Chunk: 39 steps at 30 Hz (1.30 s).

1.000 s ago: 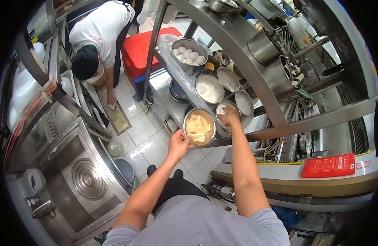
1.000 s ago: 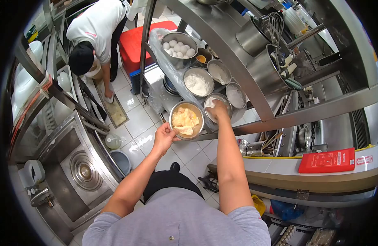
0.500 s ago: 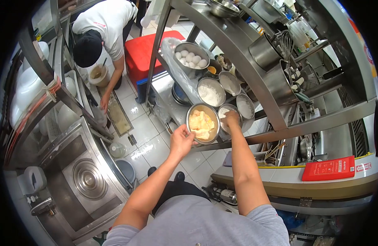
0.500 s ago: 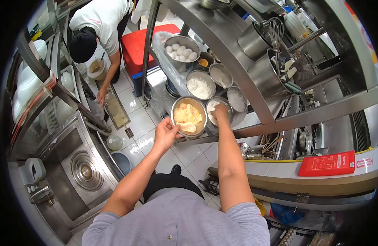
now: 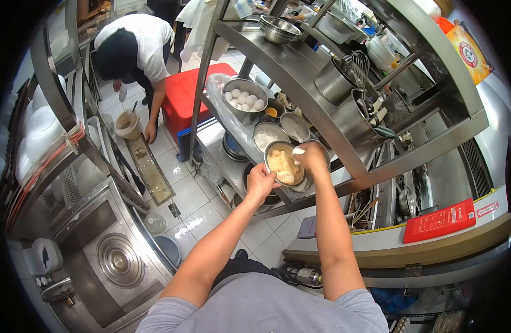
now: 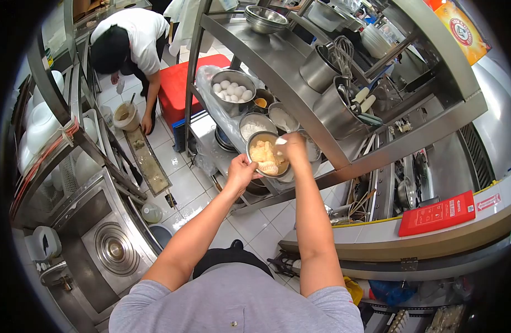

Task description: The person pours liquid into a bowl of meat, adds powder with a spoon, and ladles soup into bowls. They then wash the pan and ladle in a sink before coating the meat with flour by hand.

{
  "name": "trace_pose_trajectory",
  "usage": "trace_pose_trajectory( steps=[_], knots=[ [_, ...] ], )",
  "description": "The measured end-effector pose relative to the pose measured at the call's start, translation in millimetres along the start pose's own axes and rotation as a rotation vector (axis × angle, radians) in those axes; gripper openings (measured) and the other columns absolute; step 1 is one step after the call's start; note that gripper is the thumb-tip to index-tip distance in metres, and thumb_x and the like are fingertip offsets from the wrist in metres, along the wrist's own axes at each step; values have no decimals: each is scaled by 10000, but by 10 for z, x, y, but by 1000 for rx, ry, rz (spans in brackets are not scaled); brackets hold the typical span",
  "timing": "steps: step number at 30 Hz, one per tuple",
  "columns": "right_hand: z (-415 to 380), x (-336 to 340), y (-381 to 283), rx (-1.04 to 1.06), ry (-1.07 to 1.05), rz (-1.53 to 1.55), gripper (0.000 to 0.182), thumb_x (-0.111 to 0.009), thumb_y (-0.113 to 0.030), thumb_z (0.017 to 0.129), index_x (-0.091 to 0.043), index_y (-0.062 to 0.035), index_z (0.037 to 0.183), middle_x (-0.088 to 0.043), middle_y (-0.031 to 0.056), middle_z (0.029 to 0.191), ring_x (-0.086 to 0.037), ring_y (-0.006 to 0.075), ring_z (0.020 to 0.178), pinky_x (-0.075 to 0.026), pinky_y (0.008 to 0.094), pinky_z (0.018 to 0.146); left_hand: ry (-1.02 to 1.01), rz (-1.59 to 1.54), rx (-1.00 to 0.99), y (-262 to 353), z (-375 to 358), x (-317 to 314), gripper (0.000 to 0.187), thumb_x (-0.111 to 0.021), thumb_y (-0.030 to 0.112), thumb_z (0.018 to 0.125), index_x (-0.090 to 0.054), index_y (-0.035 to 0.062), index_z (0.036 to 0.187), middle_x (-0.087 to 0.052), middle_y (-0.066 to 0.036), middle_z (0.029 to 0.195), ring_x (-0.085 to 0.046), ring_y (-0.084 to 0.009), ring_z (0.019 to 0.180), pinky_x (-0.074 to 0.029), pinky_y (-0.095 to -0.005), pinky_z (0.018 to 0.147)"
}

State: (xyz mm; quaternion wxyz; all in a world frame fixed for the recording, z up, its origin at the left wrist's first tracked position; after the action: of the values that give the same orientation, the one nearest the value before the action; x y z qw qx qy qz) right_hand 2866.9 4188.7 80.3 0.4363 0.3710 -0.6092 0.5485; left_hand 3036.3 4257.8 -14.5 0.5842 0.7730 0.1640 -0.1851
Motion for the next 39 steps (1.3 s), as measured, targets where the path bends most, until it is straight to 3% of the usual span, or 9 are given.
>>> trace_pose_trajectory(
  steps=[8,11,17,21,22,26,29,34,39],
  knots=[
    [-546,-95,-790,277,-161,-93,381,-698,-144,795,-645,25,1133,-647,289,1028,-622,407,1024,-493,428,904,43,-101,-11,-64,-120,247,154,-577,-32,842,-451,2,759,-569,-77,765,-648,-172,669,-615,-301,566],
    [-575,-267,-757,286,-244,-99,675,-804,-202,683,-554,-97,1302,-598,296,1178,-557,422,1145,-461,428,971,88,-128,23,-69,-244,389,90,-578,-32,840,-494,-18,811,-570,-66,778,-639,-159,683,-620,-302,586],
    [-734,-838,-1016,306,-410,-261,934,-867,-240,570,-437,-154,1394,-443,352,1313,-468,442,1237,-435,438,1014,61,-108,11,-57,-457,651,55,-556,-29,860,-551,-41,913,-461,-2,765,-578,-113,656,-637,-303,634],
    [-857,-953,-1179,555,-381,-195,657,-835,-103,593,-614,-73,1212,-542,298,1230,-518,424,1188,-465,443,958,60,-92,46,-1,-641,879,71,-542,-24,875,-548,-46,942,-522,-32,805,-619,-129,693,-638,-300,648],
    [-868,-935,-1213,682,-297,-167,489,-817,-61,603,-683,5,1068,-656,264,979,-625,404,996,-498,418,883,69,-111,47,13,-693,927,78,-539,-25,876,-546,-48,950,-537,-41,811,-632,-137,706,-638,-298,648],
    [-1007,-862,-1378,728,-372,-100,448,-787,-42,653,-679,0,1086,-661,263,1019,-638,388,1002,-505,405,872,84,-161,46,-32,-779,1080,112,-528,-29,878,-543,-51,987,-593,-75,858,-671,-172,758,-632,-304,660],
    [-1008,-702,-1460,560,-410,-21,407,-765,-65,708,-671,19,1095,-656,270,1044,-643,369,1021,-504,390,879,130,-203,2,-66,-851,1087,115,-527,-31,876,-558,-37,987,-620,-82,897,-677,-177,774,-626,-302,667],
    [-830,-1043,-1312,200,-446,-185,929,-770,-594,632,-537,10,1297,-606,266,1213,-589,402,1129,-455,410,993,189,-202,-63,-194,-913,990,127,-530,-30,860,-578,-25,978,-557,-26,799,-625,-122,684,-620,-290,635],
    [-815,-1302,-1245,233,-366,-230,898,-815,-428,616,-481,-59,1363,-591,265,1230,-499,408,1228,-431,408,1018,197,-128,-87,-222,-856,1015,83,-539,-17,844,-580,-28,917,-501,6,727,-579,-93,621,-617,-283,602]
  ],
)
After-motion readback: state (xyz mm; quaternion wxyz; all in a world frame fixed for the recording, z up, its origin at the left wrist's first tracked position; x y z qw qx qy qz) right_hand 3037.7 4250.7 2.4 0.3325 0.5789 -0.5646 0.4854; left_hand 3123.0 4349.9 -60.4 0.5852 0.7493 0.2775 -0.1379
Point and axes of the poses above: each hand's wrist, its own z-axis towards the middle knuckle, its own x-axis out of the back of the hand, y = z × x, the point moved 5 cm from there along z, towards the middle knuckle
